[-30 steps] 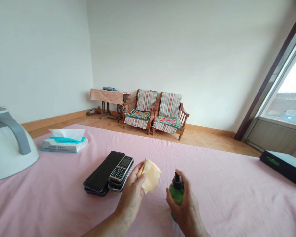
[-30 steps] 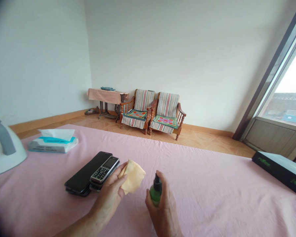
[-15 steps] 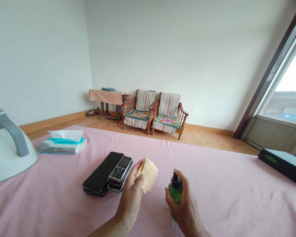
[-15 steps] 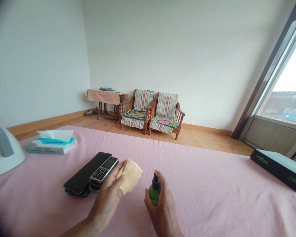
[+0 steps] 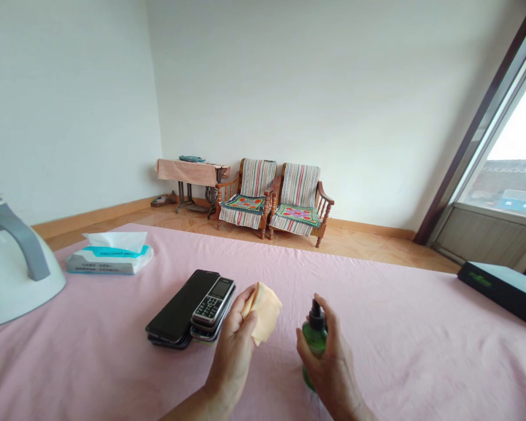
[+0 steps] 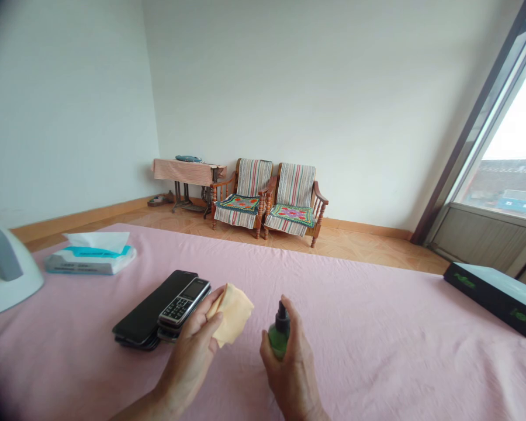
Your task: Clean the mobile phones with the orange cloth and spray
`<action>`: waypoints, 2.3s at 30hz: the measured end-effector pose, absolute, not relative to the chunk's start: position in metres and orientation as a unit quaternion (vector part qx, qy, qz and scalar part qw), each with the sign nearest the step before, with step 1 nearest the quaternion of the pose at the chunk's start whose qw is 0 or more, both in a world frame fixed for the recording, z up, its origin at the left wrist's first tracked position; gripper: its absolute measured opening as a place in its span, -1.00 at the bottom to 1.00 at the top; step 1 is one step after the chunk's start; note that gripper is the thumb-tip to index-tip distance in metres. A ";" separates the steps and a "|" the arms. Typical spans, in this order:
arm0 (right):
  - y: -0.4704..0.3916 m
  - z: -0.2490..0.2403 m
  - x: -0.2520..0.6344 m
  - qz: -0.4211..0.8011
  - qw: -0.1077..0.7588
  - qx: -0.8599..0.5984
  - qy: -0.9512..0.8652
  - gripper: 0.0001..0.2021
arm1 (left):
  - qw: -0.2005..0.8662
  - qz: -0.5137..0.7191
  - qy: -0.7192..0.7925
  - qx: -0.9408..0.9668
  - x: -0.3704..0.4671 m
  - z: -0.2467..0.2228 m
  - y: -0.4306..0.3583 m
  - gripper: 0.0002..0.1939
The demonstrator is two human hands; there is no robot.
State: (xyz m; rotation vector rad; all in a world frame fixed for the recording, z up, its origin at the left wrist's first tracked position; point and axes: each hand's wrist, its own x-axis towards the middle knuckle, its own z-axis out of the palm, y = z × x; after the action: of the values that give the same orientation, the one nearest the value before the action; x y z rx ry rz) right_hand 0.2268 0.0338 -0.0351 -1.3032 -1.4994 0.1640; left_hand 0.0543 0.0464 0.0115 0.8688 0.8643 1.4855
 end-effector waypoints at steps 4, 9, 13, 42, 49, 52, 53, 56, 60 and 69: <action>0.027 -0.024 0.234 0.096 0.514 -0.531 -0.667 -0.39 | 0.558 0.640 0.369 0.378 0.055 0.011 0.046 -0.51; 0.025 -0.014 0.242 0.114 0.494 -0.490 -0.709 -0.34 | 0.552 0.640 0.365 0.391 0.055 0.009 0.046 -0.50; 0.029 -0.020 0.236 0.112 0.526 -0.498 -0.680 -0.39 | 0.550 0.636 0.367 0.397 0.056 0.007 0.047 -0.53; 0.028 -0.031 0.219 0.049 0.500 -0.497 -0.707 -0.43 | 0.594 0.619 0.354 0.372 0.056 0.004 0.047 -0.51; 0.025 -0.029 0.217 0.028 0.500 -0.479 -0.721 -0.49 | 0.609 0.615 0.348 0.360 0.057 0.009 0.046 -0.51; 0.026 -0.030 0.219 0.038 0.502 -0.495 -0.708 -0.47 | 0.607 0.616 0.358 0.354 0.057 0.011 0.047 -0.51; 0.026 -0.031 0.219 0.042 0.505 -0.501 -0.702 -0.45 | 0.606 0.615 0.362 0.351 0.056 0.012 0.047 -0.51; 0.028 -0.030 0.220 0.045 0.517 -0.512 -0.685 -0.45 | 0.608 0.618 0.366 0.338 0.055 0.016 0.048 -0.50; 0.027 -0.030 0.217 0.034 0.515 -0.509 -0.689 -0.49 | 0.622 0.622 0.347 0.325 0.054 0.022 0.049 -0.46; 0.026 -0.031 0.218 0.020 0.514 -0.499 -0.698 -0.45 | 0.628 0.611 0.349 0.332 0.056 0.009 0.050 -0.46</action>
State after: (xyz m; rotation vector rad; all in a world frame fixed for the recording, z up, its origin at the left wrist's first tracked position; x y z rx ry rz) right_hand 0.2176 0.0255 -0.0312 -1.1994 -1.6771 0.0481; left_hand 0.0555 0.0503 0.0088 0.7599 0.7998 1.4013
